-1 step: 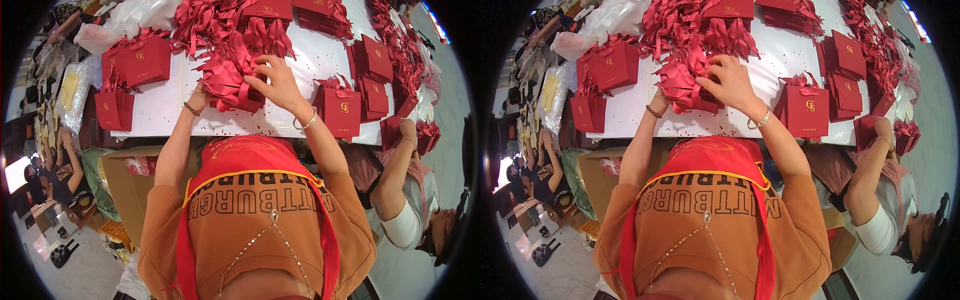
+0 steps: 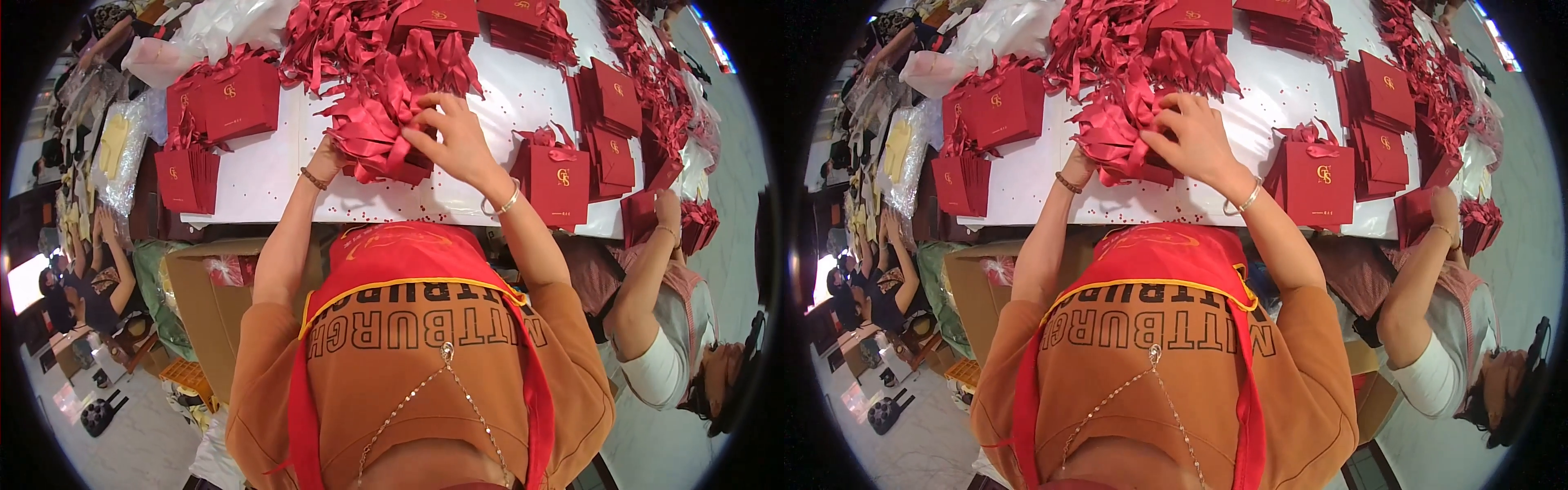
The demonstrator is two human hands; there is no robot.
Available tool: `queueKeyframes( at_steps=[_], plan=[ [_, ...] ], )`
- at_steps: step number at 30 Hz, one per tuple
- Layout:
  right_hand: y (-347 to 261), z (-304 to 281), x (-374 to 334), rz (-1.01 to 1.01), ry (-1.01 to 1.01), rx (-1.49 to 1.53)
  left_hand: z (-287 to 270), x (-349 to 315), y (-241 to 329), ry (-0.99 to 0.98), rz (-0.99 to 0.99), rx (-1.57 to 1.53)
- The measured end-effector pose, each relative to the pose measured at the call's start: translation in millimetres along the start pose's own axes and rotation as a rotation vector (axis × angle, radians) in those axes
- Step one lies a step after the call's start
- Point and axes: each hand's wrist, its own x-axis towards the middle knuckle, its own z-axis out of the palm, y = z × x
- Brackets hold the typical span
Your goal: Tying red ribbons onto small red gift bags.
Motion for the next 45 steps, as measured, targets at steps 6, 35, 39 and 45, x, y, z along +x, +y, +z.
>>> queueKeyframes(
  at_steps=[6,35,39,45],
  plan=[
    [-7.4,-1.1,-21.6,-0.085,0.060,-0.046,-6.9,0.3,-12.6,0.017,0.112,0.057],
    [17.0,-9.2,41.6,0.431,-0.319,0.733,-13.9,2.3,-14.5,-0.009,0.090,0.168],
    [38.1,-1.1,21.8,0.280,-0.119,0.400,-13.7,5.2,-19.7,0.021,0.134,0.285],
    [32.7,8.0,-13.8,0.228,-0.311,0.561,-4.4,10.4,-11.8,0.007,-0.013,-0.171]
  ],
)
